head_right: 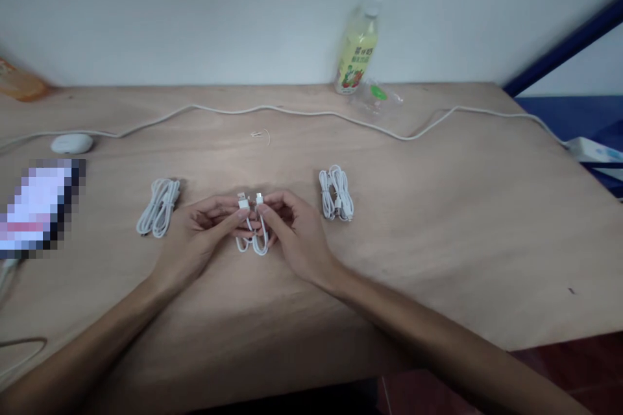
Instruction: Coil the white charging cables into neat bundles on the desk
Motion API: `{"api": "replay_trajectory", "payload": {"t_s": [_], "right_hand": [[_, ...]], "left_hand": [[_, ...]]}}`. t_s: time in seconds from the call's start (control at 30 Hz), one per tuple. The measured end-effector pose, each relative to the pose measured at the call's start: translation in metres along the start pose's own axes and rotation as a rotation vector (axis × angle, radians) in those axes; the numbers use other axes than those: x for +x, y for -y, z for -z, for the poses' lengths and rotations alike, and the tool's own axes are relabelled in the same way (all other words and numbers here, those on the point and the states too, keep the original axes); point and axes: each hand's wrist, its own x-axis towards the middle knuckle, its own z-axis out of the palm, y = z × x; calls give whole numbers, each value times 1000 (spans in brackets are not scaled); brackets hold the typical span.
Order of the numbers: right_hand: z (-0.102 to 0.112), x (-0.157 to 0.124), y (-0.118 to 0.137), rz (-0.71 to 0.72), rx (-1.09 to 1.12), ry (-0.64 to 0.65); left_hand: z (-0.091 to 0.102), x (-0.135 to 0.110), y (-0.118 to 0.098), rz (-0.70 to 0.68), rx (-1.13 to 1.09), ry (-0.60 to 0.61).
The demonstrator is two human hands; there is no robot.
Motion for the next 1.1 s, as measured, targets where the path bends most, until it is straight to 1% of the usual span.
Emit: {"api": "replay_trajectory", "payload": {"t_s": [0.13,0.47,0.73,1.1], "right_hand": [[0,1,-1,17,39,23],[3,0,-1,-12,17,65],[5,-1,1,-50,39,74],[5,-1,2,-24,-7,77]], "left_hand": [[2,-2,0,25,-16,19],[4,-1,-1,44,54,29],[3,-2,0,45,37,7],[2,-2,0,54,34,28]]}}
